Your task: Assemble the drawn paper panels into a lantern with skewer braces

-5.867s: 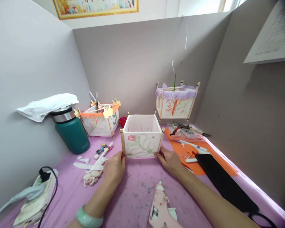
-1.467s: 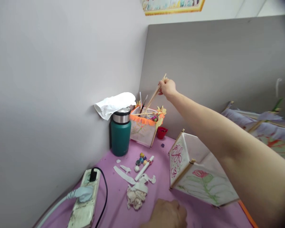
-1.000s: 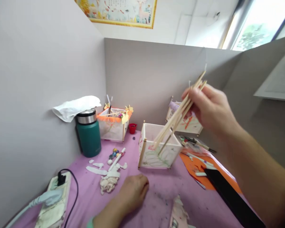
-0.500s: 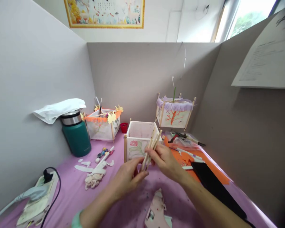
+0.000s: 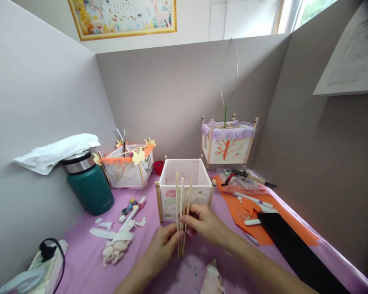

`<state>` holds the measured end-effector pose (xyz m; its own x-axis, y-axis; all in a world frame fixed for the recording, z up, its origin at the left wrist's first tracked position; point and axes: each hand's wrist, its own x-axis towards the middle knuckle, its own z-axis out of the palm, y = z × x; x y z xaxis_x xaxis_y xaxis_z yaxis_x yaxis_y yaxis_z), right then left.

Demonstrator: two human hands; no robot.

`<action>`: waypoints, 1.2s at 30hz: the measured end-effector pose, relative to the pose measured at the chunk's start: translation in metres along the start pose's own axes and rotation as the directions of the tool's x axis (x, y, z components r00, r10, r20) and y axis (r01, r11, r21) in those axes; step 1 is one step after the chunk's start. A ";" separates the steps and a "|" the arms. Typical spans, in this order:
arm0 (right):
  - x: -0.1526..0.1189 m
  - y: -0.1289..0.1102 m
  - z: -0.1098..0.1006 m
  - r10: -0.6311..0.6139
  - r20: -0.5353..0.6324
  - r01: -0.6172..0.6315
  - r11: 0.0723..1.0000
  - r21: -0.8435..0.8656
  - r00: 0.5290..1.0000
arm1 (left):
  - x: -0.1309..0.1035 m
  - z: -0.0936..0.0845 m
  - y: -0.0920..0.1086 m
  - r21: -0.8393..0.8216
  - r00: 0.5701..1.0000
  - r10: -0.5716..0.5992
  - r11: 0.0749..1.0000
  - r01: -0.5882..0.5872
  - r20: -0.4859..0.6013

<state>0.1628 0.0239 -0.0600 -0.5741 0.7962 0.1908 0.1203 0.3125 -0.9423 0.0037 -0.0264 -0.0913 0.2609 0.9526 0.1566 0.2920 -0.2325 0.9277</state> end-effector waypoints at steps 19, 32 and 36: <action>-0.016 -0.040 -0.037 -0.183 -0.007 0.143 0.790 -0.596 0.983 | -0.008 0.002 0.000 -0.093 0.983 -0.018 0.996 0.001 -0.183; -0.022 -0.039 -0.027 -0.029 0.143 0.105 0.818 -0.566 0.989 | -0.013 0.003 0.009 -0.129 0.997 -0.008 0.992 -0.002 -0.077; -0.019 -0.033 0.006 -0.137 -0.004 0.118 0.867 -0.484 0.991 | -0.014 0.004 0.010 -0.086 0.996 0.031 0.996 -0.038 -0.083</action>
<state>0.1654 -0.0049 -0.0341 -0.5815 0.7482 0.3193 0.4283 0.6153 -0.6618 0.0062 -0.0427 -0.0857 0.1930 0.9578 0.2128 0.2021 -0.2510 0.9467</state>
